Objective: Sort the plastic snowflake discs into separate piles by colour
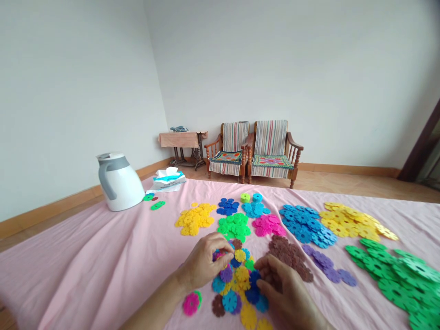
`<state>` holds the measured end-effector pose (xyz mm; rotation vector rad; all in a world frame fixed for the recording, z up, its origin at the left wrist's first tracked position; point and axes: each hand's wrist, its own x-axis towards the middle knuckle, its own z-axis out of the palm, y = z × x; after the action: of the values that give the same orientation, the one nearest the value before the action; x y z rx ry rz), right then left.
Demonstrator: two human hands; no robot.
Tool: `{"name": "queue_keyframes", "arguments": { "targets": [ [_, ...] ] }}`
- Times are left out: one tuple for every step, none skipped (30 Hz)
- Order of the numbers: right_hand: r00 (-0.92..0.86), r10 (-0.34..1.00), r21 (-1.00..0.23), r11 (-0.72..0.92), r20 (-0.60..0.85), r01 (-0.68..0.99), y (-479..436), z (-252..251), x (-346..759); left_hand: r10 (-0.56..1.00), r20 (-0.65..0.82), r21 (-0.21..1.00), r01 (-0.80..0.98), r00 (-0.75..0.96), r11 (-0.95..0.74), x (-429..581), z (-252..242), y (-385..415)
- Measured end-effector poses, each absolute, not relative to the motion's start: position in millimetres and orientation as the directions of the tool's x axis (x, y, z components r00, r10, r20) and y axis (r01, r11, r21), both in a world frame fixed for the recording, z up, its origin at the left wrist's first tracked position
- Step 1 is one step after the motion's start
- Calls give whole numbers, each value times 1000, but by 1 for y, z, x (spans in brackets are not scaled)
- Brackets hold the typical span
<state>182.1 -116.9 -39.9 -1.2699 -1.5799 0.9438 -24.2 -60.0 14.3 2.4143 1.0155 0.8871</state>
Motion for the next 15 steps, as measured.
{"name": "queue_keyframes", "arguments": {
  "targets": [
    [-74,980,-935,199,185,292,-117,-44,180,729,407,559,481,550,-676,-21,14,-63],
    [-57,979,-939,206,198,277,-117,-47,179,719,407,564,464,564,-683,-18,14,-66],
    [-44,977,-940,212,207,267,-117,-50,176,709,403,564,453,579,-690,-15,13,-69],
    [-37,976,-941,217,214,259,-117,-53,174,700,396,560,447,595,-697,-12,12,-71],
    [-32,976,-944,219,218,249,-118,-54,173,692,384,553,448,611,-702,-9,11,-74],
    [-31,976,-946,219,218,238,-118,-55,171,690,371,548,453,622,-703,-6,9,-76],
    [-30,976,-948,218,217,230,-118,-56,170,691,359,546,459,628,-701,-4,8,-77],
    [-29,975,-949,220,219,227,-119,-56,169,695,350,549,464,628,-695,-3,8,-78],
    [-25,975,-947,222,222,231,-119,-56,169,701,346,556,466,623,-688,-2,8,-79],
    [-18,974,-944,225,228,239,-119,-55,169,709,348,566,465,613,-680,-1,8,-79],
    [-12,972,-940,231,235,251,-119,-54,170,721,356,579,465,595,-670,-1,9,-78],
    [-7,970,-935,234,241,265,-119,-54,171,738,369,594,467,565,-655,-2,9,-77],
    [-8,970,-931,237,244,276,-119,-54,172,759,383,611,471,527,-636,-3,10,-74],
    [-15,970,-928,237,243,287,-119,-54,172,784,395,633,476,478,-610,-5,10,-71],
    [-26,971,-926,236,239,294,-118,-55,173,812,402,659,483,422,-577,-7,10,-66]
  ]
}}
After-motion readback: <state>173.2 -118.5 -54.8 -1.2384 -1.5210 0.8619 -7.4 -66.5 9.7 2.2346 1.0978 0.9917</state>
